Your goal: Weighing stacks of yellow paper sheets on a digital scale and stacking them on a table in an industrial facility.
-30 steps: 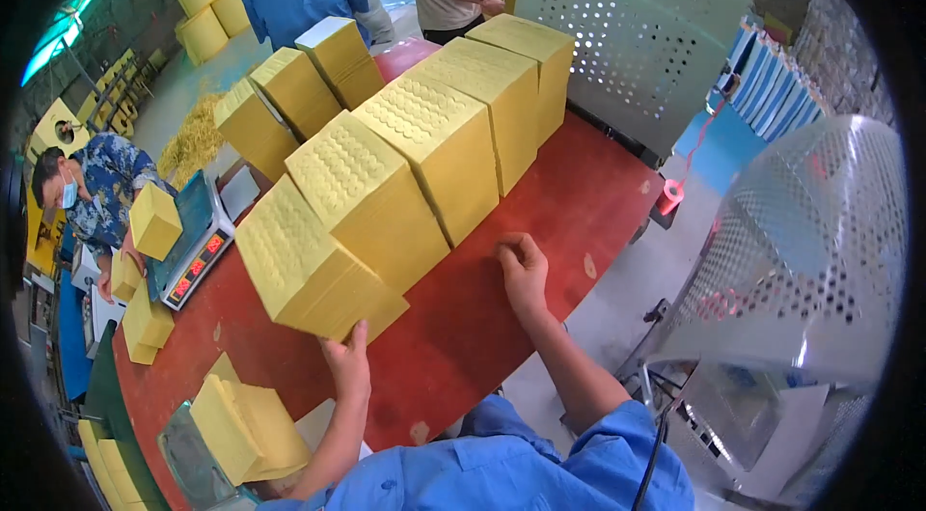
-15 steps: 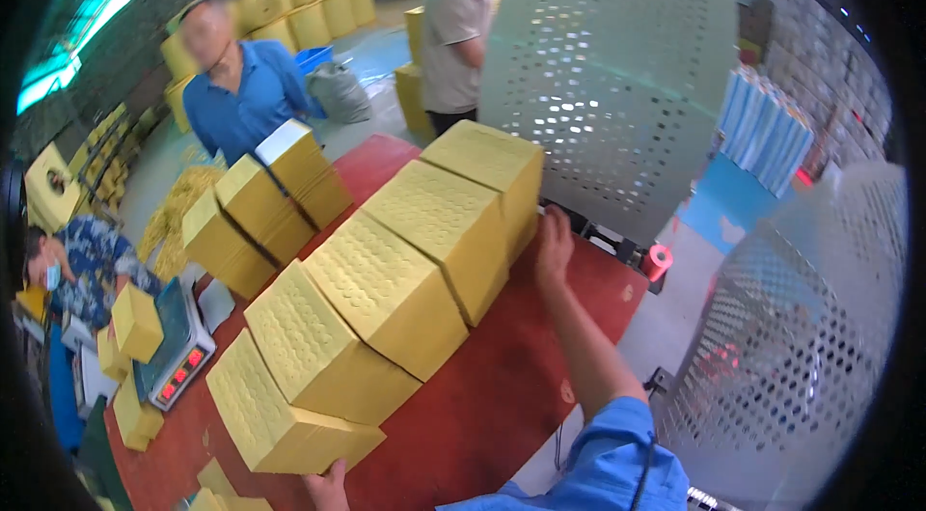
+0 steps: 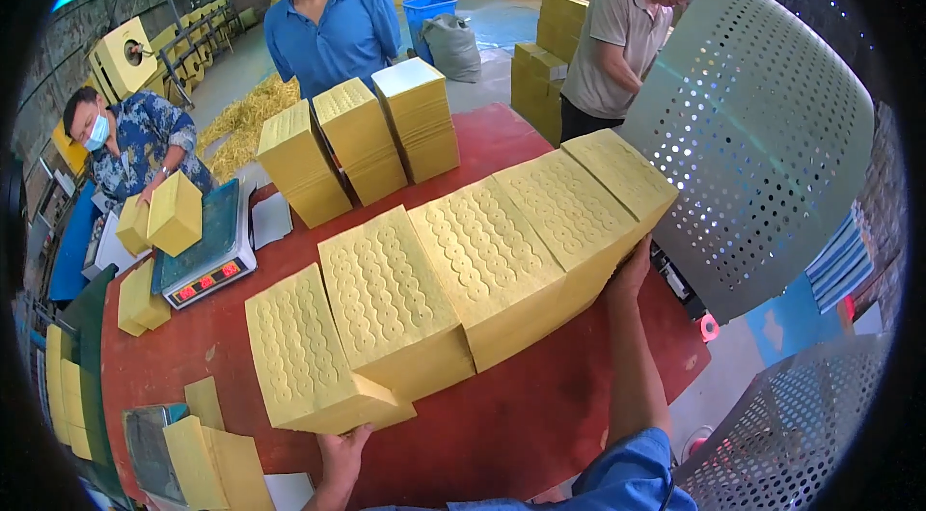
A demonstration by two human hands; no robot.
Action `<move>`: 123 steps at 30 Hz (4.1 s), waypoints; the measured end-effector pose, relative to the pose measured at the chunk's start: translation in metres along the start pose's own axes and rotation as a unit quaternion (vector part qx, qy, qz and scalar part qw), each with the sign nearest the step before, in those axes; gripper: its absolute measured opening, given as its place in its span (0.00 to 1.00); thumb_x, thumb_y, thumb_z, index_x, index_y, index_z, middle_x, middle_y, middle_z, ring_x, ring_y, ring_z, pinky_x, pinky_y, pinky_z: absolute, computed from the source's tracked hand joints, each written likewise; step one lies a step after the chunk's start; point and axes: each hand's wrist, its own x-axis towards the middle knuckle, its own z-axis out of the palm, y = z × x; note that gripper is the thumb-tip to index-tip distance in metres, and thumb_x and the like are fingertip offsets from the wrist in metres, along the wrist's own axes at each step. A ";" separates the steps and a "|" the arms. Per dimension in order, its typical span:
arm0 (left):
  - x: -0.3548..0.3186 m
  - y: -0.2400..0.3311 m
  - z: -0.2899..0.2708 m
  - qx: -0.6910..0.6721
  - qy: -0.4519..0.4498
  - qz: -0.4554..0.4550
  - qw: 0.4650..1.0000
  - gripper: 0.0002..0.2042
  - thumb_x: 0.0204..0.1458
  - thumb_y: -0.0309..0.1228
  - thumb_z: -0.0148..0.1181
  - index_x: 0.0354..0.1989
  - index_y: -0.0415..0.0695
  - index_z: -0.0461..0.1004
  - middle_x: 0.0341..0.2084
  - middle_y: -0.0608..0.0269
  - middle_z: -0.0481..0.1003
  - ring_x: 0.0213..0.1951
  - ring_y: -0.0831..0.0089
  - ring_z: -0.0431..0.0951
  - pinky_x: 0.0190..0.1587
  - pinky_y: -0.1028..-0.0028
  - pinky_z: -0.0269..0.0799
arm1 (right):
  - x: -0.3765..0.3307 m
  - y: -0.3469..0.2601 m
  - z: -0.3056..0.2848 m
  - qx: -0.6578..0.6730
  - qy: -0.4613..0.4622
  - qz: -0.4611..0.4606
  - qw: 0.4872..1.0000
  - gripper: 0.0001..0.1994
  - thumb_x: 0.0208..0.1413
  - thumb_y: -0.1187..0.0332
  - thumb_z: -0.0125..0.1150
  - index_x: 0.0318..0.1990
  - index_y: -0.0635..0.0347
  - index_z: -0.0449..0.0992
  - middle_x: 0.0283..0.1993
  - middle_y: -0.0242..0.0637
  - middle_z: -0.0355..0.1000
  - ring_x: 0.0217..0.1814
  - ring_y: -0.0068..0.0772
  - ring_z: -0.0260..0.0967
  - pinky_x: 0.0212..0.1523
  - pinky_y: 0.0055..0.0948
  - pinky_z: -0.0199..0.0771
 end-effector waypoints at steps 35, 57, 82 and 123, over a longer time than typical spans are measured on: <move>0.189 -0.045 0.009 0.093 0.090 0.043 0.991 0.40 0.52 0.30 0.68 0.71 0.39 0.51 0.59 0.46 0.69 0.60 0.56 0.71 0.60 0.60 0.68 | 0.110 0.119 0.066 -0.032 -0.017 -0.094 0.995 0.23 0.68 0.59 0.51 0.64 0.66 0.66 0.64 0.38 0.65 0.66 0.31 0.62 0.65 0.30 0.62; -0.152 0.112 -0.128 0.101 0.035 0.149 0.983 0.06 0.61 0.20 0.53 0.37 0.36 0.77 0.31 0.59 0.79 0.35 0.73 0.80 0.42 0.74 0.76 | -0.438 -0.036 0.174 0.070 -0.329 0.204 0.919 0.06 0.59 0.73 0.51 0.35 0.64 0.73 0.36 0.46 0.77 0.37 0.36 0.74 0.44 0.33 0.73; -0.423 0.083 -0.567 0.165 0.463 -0.009 0.871 0.07 0.61 0.20 0.53 0.39 0.36 0.79 0.34 0.57 0.81 0.39 0.72 0.82 0.44 0.74 0.78 | -1.016 0.035 0.320 0.151 -0.613 0.508 0.586 0.09 0.60 0.67 0.55 0.34 0.66 0.71 0.32 0.46 0.72 0.36 0.40 0.70 0.43 0.40 0.72; -0.498 0.018 -1.170 0.620 0.139 -0.080 0.768 0.24 0.58 0.38 0.53 0.62 0.42 0.66 0.39 0.43 0.77 0.40 0.45 0.77 0.39 0.51 0.74 | -1.567 0.178 0.499 -0.216 -0.821 -0.184 0.496 0.13 0.56 0.61 0.59 0.44 0.59 0.74 0.23 0.43 0.73 0.23 0.48 0.74 0.24 0.43 0.72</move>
